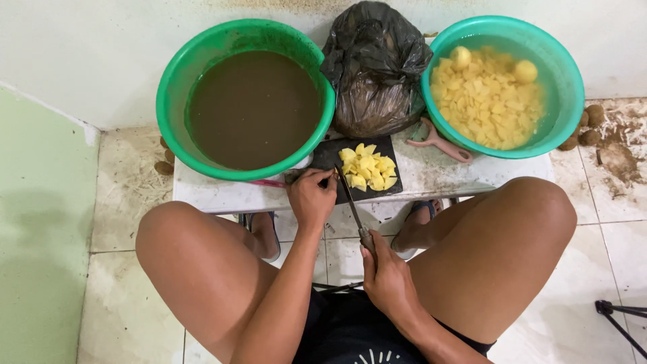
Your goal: Cutting peeled potatoes into chunks on a cutting board and placing them in a bowl of water.
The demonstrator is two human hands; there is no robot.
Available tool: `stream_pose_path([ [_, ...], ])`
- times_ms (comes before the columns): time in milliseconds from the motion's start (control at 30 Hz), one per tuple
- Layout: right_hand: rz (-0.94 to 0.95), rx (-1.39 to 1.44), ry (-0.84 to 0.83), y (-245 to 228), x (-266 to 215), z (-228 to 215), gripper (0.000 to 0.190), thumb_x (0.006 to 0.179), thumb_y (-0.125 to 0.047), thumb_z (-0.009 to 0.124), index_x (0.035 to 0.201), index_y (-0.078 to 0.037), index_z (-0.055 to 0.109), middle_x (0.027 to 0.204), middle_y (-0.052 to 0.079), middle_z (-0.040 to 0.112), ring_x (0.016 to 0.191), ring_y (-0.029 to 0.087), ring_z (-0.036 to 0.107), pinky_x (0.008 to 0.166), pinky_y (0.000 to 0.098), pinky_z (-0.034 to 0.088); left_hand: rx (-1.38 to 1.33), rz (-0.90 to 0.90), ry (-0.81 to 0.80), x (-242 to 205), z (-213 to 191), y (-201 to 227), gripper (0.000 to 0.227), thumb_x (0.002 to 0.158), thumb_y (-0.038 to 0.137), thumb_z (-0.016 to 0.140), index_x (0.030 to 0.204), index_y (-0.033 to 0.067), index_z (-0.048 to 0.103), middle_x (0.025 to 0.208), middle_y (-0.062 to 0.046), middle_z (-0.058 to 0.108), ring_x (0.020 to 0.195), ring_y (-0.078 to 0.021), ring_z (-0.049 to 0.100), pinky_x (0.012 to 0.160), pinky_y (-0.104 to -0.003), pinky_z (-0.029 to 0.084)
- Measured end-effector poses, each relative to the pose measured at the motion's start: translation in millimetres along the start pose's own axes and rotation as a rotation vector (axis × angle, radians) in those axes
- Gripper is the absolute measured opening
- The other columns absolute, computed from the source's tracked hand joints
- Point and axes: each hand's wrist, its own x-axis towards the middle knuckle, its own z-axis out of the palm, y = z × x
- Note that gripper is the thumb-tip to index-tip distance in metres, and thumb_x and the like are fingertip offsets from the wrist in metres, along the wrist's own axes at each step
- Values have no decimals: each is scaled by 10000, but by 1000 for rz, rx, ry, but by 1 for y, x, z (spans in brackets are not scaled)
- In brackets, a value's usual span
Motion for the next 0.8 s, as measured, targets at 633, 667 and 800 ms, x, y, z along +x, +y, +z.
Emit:
stream_pose_path([
  [633, -44, -100, 31, 0, 25, 21, 420, 1029, -281, 489, 1398, -82, 491, 1039, 252, 713, 796, 509, 672, 563, 584, 501, -14, -37, -52, 4, -3, 2, 158, 830, 192, 746, 940, 178, 858, 897, 47, 778, 784, -208, 733, 714, -390, 537],
  [667, -20, -81, 6, 0, 29, 23, 394, 1018, -266, 496, 1373, -95, 488, 1006, 250, 712, 827, 515, 664, 623, 588, 488, -23, -20, -46, 4, -1, 0, 150, 829, 201, 757, 939, 180, 856, 900, 30, 785, 786, -210, 735, 723, -388, 537],
  [800, -35, -29, -13, 0, 30, 20, 356, 1030, -245, 473, 1349, -86, 482, 961, 258, 703, 742, 540, 642, 558, 578, 459, -39, -30, -45, 3, -5, 4, 120, 841, 214, 776, 923, 185, 858, 917, 50, 801, 775, -159, 745, 711, -349, 560],
])
